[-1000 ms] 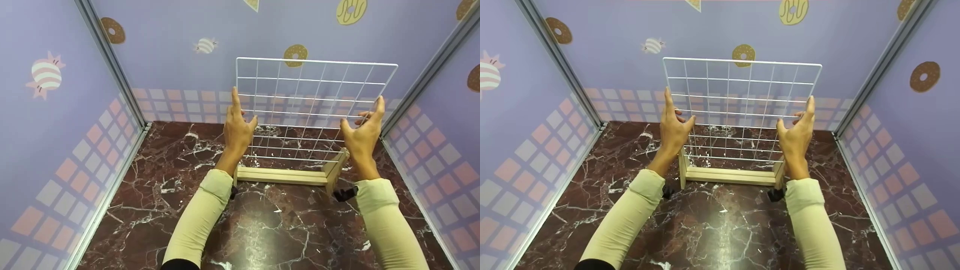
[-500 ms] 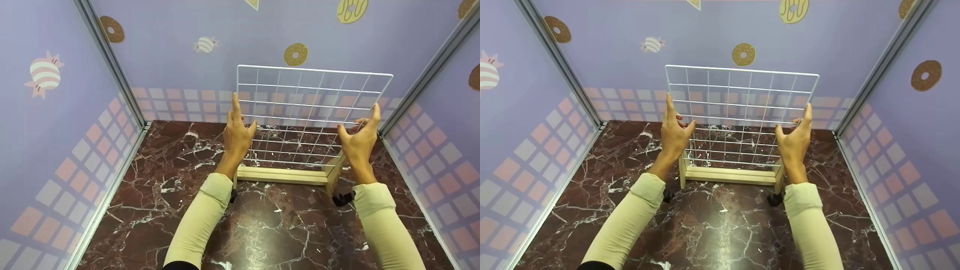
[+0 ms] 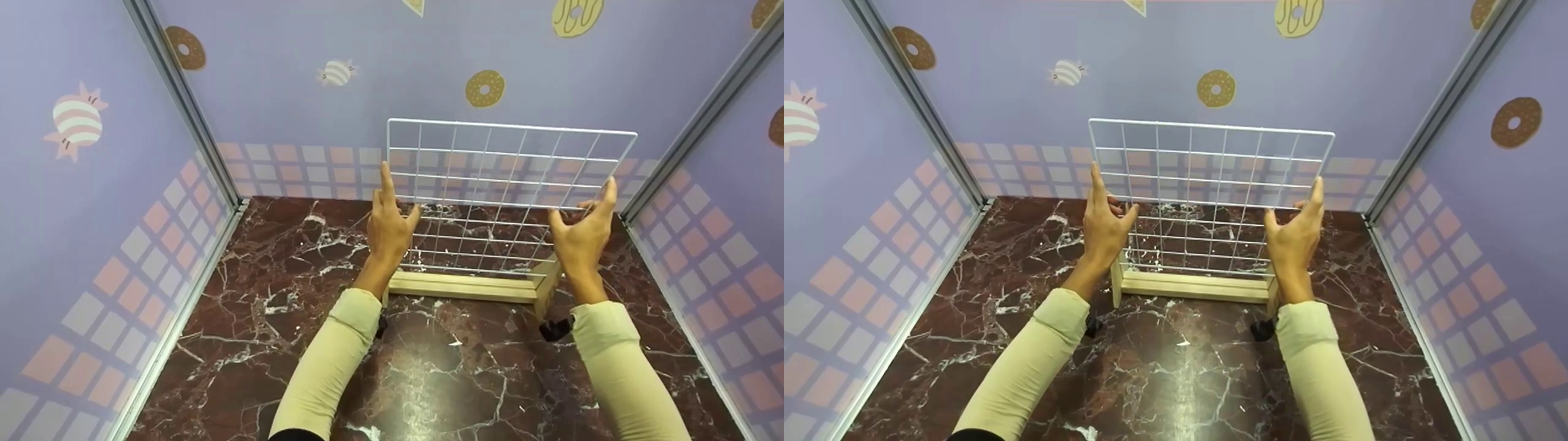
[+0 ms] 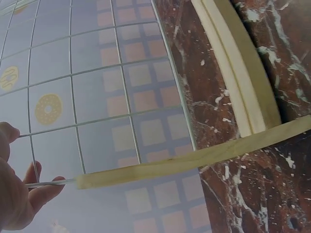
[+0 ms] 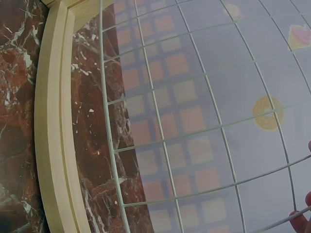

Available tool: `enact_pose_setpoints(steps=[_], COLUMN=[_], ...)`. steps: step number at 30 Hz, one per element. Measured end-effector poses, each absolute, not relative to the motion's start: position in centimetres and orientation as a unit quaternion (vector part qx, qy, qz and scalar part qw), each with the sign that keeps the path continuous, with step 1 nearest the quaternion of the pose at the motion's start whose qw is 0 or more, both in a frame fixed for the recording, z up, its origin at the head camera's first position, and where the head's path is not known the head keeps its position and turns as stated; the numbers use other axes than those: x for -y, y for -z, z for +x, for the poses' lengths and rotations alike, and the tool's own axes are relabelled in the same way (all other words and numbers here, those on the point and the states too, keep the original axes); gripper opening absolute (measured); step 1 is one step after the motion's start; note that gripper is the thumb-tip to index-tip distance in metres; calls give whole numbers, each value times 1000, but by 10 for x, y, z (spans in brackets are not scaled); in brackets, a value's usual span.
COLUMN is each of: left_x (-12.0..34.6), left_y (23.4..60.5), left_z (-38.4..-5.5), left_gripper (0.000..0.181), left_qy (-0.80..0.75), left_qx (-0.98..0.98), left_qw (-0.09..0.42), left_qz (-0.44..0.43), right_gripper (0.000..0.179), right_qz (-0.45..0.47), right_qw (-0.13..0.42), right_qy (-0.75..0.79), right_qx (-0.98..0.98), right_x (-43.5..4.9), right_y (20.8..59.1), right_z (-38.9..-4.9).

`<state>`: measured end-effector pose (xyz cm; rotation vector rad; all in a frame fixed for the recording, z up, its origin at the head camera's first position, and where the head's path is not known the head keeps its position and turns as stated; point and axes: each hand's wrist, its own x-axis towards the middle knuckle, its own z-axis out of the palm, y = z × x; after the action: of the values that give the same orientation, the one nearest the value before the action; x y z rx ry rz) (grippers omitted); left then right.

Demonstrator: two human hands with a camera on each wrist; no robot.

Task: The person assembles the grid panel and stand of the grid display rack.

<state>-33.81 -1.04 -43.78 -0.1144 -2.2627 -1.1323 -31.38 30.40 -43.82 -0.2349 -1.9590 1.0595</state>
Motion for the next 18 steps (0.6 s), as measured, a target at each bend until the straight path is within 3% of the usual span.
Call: enact_pose_setpoints(steps=[11,18], left_x=[10,8], left_y=[458,472], left_z=[-335,-336], left_gripper=[100,98], left_qy=[379,342], left_qx=[872,867], left_qw=[308,359], left_qz=[-27,-34], right_gripper=[98,103], right_qz=[-109,-110], right_qw=[416,398], right_qy=[-407,-392], right_qx=[806,822], right_x=[-305,-307], right_y=[453,465], right_z=[-308,-305])
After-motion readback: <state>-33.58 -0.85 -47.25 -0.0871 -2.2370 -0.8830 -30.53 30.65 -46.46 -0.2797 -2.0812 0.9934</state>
